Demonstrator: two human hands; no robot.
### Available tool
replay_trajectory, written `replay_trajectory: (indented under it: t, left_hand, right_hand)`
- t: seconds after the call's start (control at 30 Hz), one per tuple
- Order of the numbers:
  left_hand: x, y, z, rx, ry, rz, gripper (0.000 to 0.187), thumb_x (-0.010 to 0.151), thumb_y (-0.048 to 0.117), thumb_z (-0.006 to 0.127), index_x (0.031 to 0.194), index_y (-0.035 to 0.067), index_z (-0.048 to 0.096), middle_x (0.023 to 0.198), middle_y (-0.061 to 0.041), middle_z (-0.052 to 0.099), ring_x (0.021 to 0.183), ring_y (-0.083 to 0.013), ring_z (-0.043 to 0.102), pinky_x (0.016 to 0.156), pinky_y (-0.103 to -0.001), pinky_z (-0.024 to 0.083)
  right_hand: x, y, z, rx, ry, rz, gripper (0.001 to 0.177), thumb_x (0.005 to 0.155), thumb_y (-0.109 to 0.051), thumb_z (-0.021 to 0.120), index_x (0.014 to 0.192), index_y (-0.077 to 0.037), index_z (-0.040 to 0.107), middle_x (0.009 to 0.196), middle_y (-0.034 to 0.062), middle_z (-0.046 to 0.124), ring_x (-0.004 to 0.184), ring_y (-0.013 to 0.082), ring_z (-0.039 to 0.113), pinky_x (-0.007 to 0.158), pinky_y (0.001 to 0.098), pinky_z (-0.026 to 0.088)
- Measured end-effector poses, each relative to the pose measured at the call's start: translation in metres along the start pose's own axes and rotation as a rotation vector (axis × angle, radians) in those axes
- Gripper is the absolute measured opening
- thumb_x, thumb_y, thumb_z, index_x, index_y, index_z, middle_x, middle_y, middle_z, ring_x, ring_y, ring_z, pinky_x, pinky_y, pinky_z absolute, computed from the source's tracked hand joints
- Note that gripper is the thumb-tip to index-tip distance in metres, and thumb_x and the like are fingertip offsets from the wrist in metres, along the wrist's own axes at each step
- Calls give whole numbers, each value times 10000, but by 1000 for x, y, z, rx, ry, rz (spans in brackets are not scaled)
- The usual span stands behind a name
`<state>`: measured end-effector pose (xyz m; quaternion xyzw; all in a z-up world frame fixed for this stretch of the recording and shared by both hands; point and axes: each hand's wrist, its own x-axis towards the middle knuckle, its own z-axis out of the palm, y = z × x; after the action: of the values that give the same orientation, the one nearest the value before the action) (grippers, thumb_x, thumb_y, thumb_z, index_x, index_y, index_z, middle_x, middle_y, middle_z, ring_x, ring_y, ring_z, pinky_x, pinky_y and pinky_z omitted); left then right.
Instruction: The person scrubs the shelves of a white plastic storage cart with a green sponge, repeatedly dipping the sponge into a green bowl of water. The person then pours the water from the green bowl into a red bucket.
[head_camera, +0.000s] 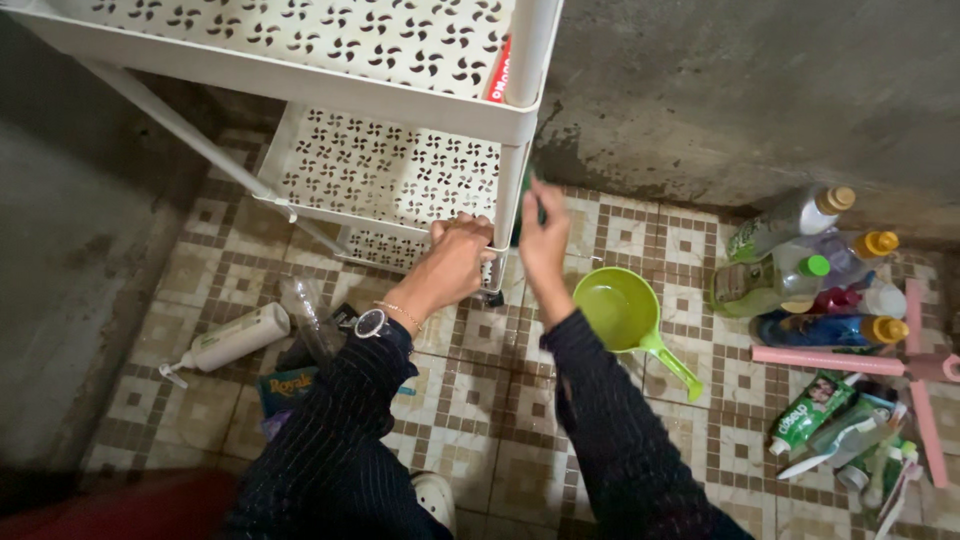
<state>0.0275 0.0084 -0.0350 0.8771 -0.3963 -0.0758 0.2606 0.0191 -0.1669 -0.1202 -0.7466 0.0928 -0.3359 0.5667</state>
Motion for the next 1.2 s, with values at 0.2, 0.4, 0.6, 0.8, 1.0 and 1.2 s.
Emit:
replay_trajectory:
  t: [0.2, 0.4, 0.6, 0.8, 1.0, 1.2]
  left_hand:
    - [1, 1, 0, 65, 13, 67, 379, 739, -108, 578, 1087, -30, 708, 1309, -229, 634, 1229, -337, 559, 996, -522, 341]
    - [0, 4, -3, -42, -47, -36, 307, 812, -38, 585, 1098, -6, 691, 1284, -172, 651, 1244, -319, 541, 978, -531, 330]
    - [-2, -1, 2, 1, 108, 103, 303, 812, -19, 620, 1108, -31, 684, 1274, -210, 642, 1251, -348, 529, 983, -549, 321]
    - [0, 2, 2, 13, 62, 53, 384, 766, -103, 574, 1122, -14, 686, 1257, -180, 661, 1242, -327, 552, 964, -532, 340]
    - [-3, 1, 5, -46, 81, 44, 410, 773, -86, 590, 1157, 8, 698, 1213, -174, 676, 1212, -334, 564, 937, -528, 344]
    - [4, 2, 8, 38, 74, 41, 503, 752, -159, 554, 1227, -27, 652, 1206, -174, 682, 1192, -309, 586, 971, -486, 350]
  right_hand:
    - [-48, -25, -8, -10, 34, 31, 342, 1040, -215, 618, 1313, -27, 701, 1250, 147, 586, 1221, 284, 565, 1065, 401, 457]
    - [43, -14, 5, -33, 4, 125, 355, 1029, -230, 585, 1336, -75, 677, 1511, 156, 520, 1410, 321, 485, 1168, 423, 364]
    - [66, -3, 20, 115, 63, 221, 336, 1043, -216, 548, 1312, -31, 624, 1309, 156, 684, 1231, 253, 606, 1080, 381, 461]
    - [-21, -13, 11, 87, 77, 128, 330, 1069, -184, 534, 1317, 17, 620, 1318, 151, 675, 1228, 220, 598, 1078, 360, 439]
    - [-79, -28, -4, 82, 16, 9, 270, 1072, -143, 547, 1273, 26, 611, 1240, 127, 628, 1162, 217, 601, 1049, 350, 470]
    - [-27, -31, 0, 42, -15, -17, 261, 1097, -121, 514, 1315, 7, 579, 1263, 132, 603, 1210, 246, 580, 1091, 351, 447]
